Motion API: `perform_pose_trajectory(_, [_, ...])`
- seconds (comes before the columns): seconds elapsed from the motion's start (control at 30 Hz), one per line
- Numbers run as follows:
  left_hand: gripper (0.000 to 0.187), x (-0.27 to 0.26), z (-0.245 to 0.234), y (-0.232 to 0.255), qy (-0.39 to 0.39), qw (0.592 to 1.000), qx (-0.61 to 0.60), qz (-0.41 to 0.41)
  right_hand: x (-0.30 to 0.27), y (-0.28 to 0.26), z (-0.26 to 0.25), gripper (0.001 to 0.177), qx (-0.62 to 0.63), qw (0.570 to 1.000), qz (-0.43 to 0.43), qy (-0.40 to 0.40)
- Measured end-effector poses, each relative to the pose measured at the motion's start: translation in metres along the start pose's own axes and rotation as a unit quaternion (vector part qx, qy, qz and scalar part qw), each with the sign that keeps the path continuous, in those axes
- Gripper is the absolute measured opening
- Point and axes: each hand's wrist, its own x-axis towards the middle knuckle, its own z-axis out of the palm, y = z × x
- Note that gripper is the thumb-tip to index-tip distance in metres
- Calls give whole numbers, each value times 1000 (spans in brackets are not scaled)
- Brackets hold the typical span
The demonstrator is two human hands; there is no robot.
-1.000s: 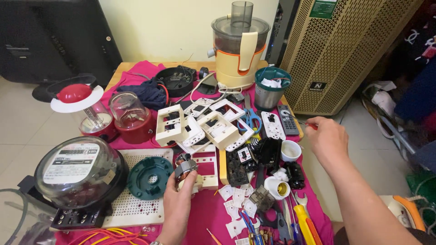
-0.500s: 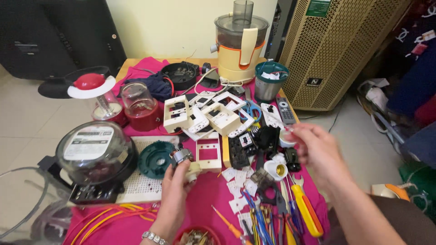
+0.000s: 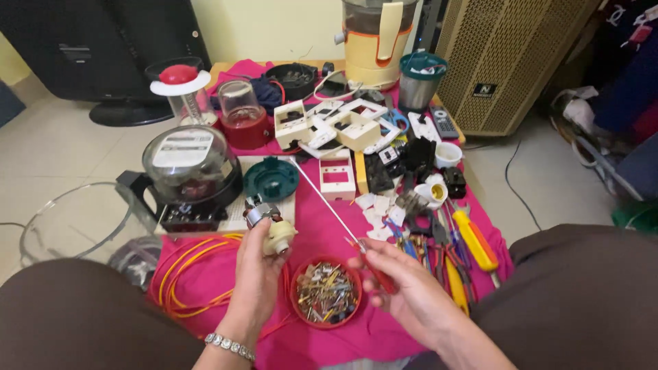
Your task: The person is sitting on the floor and disassembling a small electric motor. They use a screwdriver to remove screws from the motor housing and separate the components. The person then places the disassembled parts on a pink cloth on the floor.
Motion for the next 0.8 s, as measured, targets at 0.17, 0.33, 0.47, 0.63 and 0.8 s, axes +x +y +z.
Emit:
perform_pose_trajectory(0.17, [44,-14,-21,-2,36,999,19,2,-2,32,-3,29,-31,999,-23,21])
perform_pose_trajectory(0.33, [35,-6,-37,-1,37,999,-24,17,-7,40,-6,20,-73,994,-75,14])
perform_pose_trajectory(0.47, [38,-10,-34,9,13,999,-38,17,-14,41,-3,44,-108,992,-66,21])
perform_pose_trajectory(0.63, [37,0,-46,1,7,997,-70,9,-9,52,-8,51,-115,991,-51,52])
perform_pose_trajectory(0.8, [37,2,-48,-4,10,997,-77,-1,11,63,-25,23,-170,976,-88,100])
